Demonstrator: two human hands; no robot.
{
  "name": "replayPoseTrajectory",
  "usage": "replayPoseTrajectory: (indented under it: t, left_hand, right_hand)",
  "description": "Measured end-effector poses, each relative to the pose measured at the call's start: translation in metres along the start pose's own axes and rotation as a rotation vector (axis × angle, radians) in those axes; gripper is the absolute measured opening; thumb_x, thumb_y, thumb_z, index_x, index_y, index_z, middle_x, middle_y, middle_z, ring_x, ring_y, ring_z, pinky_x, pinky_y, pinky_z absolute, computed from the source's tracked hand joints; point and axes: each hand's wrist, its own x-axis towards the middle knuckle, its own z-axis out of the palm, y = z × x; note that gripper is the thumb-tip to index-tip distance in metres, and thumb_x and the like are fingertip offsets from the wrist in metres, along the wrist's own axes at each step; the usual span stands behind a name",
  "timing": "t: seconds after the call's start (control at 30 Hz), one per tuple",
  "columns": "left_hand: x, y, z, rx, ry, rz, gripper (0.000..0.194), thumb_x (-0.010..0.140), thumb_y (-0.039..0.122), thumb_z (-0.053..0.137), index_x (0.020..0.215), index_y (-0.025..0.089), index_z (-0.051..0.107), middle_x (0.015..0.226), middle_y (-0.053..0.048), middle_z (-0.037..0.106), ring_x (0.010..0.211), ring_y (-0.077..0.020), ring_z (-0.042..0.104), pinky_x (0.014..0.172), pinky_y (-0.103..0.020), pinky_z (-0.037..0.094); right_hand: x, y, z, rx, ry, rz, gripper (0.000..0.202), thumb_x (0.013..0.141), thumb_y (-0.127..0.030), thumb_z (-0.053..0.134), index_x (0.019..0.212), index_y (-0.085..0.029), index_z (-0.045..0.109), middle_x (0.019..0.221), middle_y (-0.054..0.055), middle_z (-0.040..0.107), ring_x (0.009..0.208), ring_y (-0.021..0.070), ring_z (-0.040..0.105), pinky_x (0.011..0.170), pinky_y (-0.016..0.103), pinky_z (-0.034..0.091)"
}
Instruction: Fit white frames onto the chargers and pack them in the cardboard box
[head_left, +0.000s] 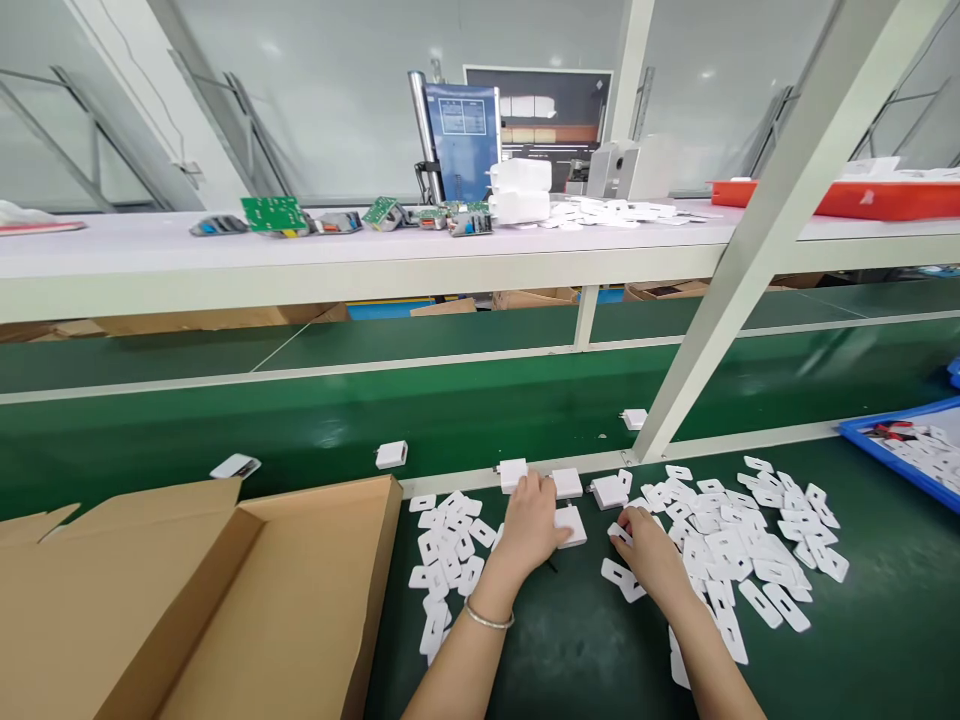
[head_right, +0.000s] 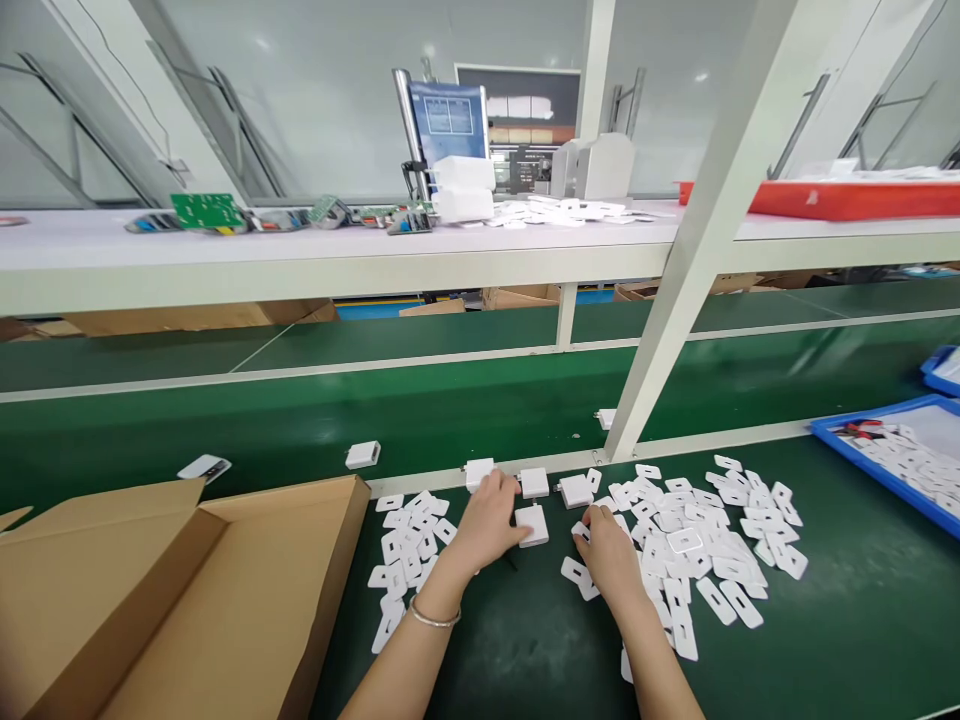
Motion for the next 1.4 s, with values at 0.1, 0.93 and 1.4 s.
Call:
replayPoseTrajectory:
  t: [0.1,0.93,1.4]
  left_hand:
    - [0.009,-0.02,-0.005,-0.02,0.256,-0.102,0.043,0.088,0.02,0.074,0.127,0.018,0.056,0.129,-0.012,0.054,0.118,-0.0305,0.06,0.098,-0.042,0.051]
    - [-0.035,-0.009,-0.079,-0.823,0.287,0.549,0.058,0.088,0.001,0.05,0.137,0.03,0.059,0.145,-0.007,0.063,0.139,-0.0266,0.055,0.11,-0.044,0.05]
    - [-0.048,-0.005,-0.09,-0.785,0.379,0.505,0.048,0.097,0.009,0.05,0.14,0.03,0.047,0.142,-0.01,0.054,0.137,-0.0266,0.051,0.115,-0.048,0.045]
  right_hand:
    - [-0.001,0.0,0.0,0.011,0.005,-0.046,0.01,0.098,-0.018,0.055,0.102,-0.017,0.064,0.109,0.012,0.07,0.089,0.0246,0.072,0.071,0.031,0.049]
    - [-0.039,-0.084,-0.113,1.271,0.261,-0.292,0.03,0.089,-0.049,0.078,0.106,-0.025,0.075,0.077,-0.001,0.063,0.06,0.0138,0.059,0.058,0.03,0.056]
    - [-0.03,-0.145,-0.107,1.268,0.287,-0.453,0.016,0.093,-0.04,0.075,0.095,-0.025,0.072,0.09,0.001,0.058,0.07,0.0129,0.056,0.057,0.026,0.05]
